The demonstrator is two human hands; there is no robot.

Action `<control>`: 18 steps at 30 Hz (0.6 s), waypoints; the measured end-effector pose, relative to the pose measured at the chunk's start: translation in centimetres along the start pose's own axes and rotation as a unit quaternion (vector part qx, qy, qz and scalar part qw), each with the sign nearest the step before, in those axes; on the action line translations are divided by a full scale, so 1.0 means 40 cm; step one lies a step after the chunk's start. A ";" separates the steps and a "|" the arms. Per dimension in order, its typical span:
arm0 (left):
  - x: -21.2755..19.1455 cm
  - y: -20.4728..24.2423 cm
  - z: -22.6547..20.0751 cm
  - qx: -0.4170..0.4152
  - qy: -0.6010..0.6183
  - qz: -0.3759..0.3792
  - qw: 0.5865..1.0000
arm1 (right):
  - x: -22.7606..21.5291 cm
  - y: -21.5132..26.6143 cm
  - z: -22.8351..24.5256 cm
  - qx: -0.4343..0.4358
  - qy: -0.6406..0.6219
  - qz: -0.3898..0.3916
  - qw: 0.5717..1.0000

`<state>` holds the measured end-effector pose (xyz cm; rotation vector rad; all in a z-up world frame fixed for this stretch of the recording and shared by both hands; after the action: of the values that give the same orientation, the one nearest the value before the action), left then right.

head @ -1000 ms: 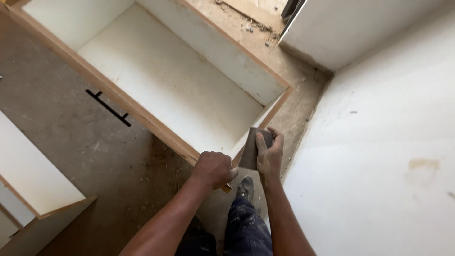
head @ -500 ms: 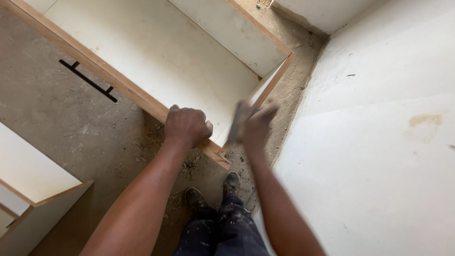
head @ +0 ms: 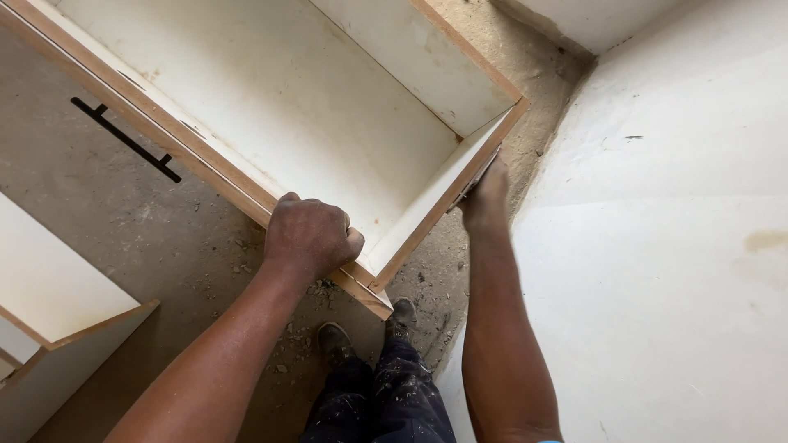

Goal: Sanding the edges of a wooden drawer with sandpaper to smooth the surfaces.

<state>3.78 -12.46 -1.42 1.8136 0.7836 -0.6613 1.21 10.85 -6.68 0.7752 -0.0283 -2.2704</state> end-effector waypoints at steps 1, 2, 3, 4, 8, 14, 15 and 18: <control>0.007 -0.005 0.004 -0.003 -0.001 0.001 1.000 | 0.004 0.002 -0.002 0.002 0.000 0.003 1.000; 0.013 -0.013 0.009 0.001 0.001 -0.004 1.000 | 0.007 0.004 -0.011 0.025 -0.023 -0.002 0.999; 0.019 -0.021 0.015 0.004 0.003 -0.010 1.000 | 0.011 0.006 -0.020 0.047 -0.046 -0.008 0.998; 0.018 -0.015 0.013 0.002 0.004 -0.007 1.000 | 0.014 0.016 -0.026 0.050 -0.043 -0.005 0.998; 0.004 -0.008 0.007 0.013 0.009 -0.026 1.000 | -0.004 0.216 -0.065 0.030 -0.009 0.035 0.999; 0.010 0.003 0.005 0.007 -0.004 -0.007 1.000 | -0.014 0.079 -0.010 -0.140 0.164 0.035 0.976; -0.004 0.009 0.003 0.009 -0.004 -0.008 1.000 | -0.013 -0.007 -0.001 -0.166 0.167 -0.027 0.971; 0.002 0.004 0.007 0.015 -0.003 0.004 1.000 | -0.001 -0.150 0.056 -0.265 0.283 -0.014 0.922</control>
<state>3.91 -12.73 -1.48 1.8405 0.7652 -0.6754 -3.77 14.83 -6.23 1.0889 0.8349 -1.8564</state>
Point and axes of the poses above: each hand's wrist, its own y-axis away from the middle knuckle, its own x-axis out of the palm, z = x × y, the point moved 5 cm from there along -y, towards the middle knuckle, and after that the axes turned 12 degrees about y, right-handed, at the moved point
